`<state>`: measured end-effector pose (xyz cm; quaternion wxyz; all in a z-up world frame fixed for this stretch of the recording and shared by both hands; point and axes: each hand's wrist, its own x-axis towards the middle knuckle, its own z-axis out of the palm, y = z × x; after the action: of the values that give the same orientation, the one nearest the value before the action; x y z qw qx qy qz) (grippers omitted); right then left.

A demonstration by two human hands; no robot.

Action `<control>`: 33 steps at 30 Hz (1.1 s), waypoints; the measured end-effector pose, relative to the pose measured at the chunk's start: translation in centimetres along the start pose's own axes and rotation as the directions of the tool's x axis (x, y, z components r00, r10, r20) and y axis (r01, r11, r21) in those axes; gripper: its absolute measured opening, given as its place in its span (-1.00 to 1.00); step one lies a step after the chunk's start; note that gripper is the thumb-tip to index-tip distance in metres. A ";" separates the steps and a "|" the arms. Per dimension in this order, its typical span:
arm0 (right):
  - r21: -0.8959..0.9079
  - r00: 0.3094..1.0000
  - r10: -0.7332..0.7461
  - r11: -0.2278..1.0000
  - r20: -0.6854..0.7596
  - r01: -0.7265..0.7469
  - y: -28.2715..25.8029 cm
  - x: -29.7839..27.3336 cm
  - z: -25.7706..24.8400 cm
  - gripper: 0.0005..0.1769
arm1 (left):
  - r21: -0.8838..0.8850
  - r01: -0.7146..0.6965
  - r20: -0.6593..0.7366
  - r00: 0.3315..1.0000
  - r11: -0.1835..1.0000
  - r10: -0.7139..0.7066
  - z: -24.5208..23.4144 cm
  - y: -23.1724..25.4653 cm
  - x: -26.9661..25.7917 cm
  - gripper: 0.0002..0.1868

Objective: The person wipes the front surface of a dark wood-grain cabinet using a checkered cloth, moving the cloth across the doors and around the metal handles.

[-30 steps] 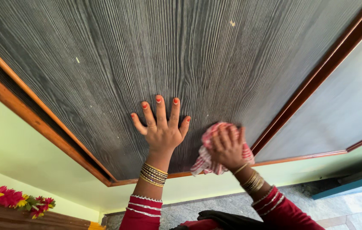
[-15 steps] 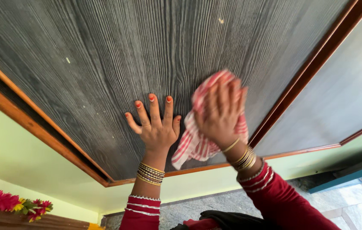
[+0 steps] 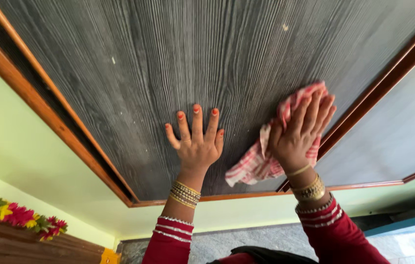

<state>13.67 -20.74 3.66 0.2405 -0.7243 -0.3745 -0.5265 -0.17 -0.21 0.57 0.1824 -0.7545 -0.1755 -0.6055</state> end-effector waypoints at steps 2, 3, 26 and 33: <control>0.047 1.000 0.027 0.999 0.002 -0.027 -2.2 0.6 0.3 -0.22 | -0.003 0.002 0.039 0.999 1.000 -0.002 -0.4 -0.1 -0.3 -0.45; 0.012 1.000 -0.026 1.000 -0.002 0.026 -3.2 0.4 1.0 -0.25 | -0.021 0.006 0.043 0.999 1.000 -0.005 -0.2 -0.1 -0.2 -0.44; -0.024 0.987 -0.151 0.988 0.061 0.153 -9.7 -5.0 6.2 -0.19 | 0.048 -0.136 0.063 0.989 0.989 0.133 -3.0 -12.5 4.5 -0.43; 0.124 0.826 -0.505 0.863 0.250 0.490 -14.9 -15.5 8.5 -0.40 | 0.035 -0.135 0.056 0.990 0.990 0.132 -3.1 -12.9 4.0 -0.43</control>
<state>4.21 -9.98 -14.42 0.0608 -0.6605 -0.5939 -0.4553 -8.23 9.73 5.91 0.2325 -0.7768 -0.1412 -0.5680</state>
